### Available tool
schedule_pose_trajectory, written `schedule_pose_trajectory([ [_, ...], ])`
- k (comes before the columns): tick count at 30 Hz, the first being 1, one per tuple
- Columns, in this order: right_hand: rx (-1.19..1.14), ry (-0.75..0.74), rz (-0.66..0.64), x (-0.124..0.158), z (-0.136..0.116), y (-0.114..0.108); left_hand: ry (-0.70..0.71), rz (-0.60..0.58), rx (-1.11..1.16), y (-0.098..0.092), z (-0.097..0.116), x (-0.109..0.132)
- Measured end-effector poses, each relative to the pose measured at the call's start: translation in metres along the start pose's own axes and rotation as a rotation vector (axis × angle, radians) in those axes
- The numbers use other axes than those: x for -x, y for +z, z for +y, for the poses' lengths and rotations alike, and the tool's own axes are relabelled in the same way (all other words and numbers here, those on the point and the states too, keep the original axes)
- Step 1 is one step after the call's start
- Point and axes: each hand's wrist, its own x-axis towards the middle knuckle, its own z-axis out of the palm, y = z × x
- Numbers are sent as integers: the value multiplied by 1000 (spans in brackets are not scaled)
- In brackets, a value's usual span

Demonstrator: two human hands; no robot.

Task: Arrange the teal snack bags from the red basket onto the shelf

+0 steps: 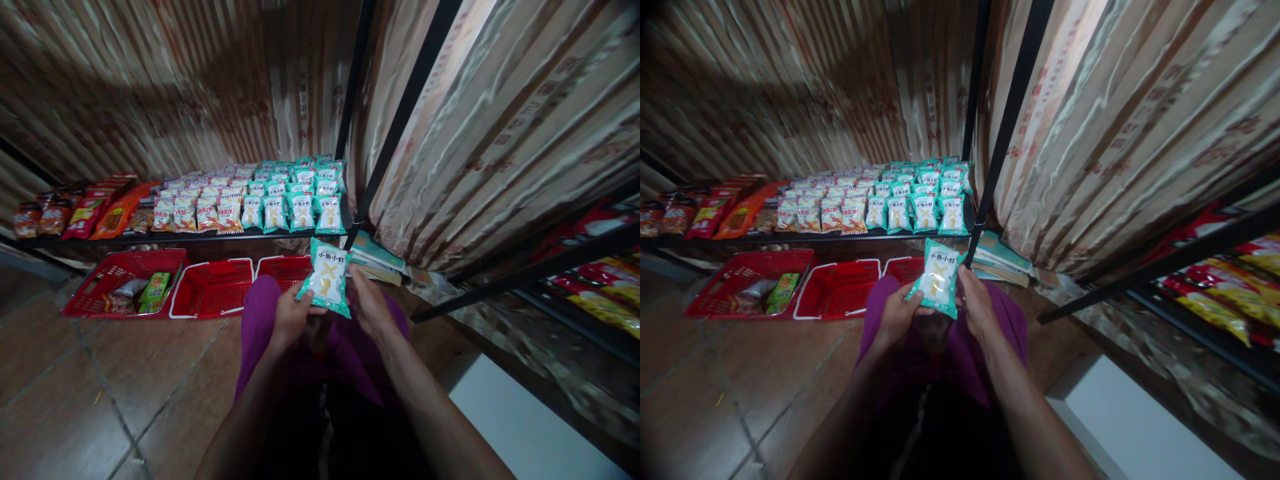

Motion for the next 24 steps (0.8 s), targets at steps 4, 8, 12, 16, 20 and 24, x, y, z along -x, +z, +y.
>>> schedule_pose_trajectory([
  [4, 117, 14, -141, 9, 3, 6, 35, 125, 52, -1, 0, -3],
  [8, 217, 22, -234, 13, 10, 11, 56, 183, 57, -2, -1, -4],
  [12, 159, -31, -216, 12, 16, 12, 38, 189, 39, -3, -5, -5],
  [16, 116, -68, -210, 11, 19, 12, 32, 175, 102, -3, -6, -5],
  [20, 118, -95, -224, 12, 17, 14, 41, 156, 99, -4, -6, -5],
  [24, 143, -130, -171, 11, 19, 15, 57, 174, -4, -6, -10, -7],
])
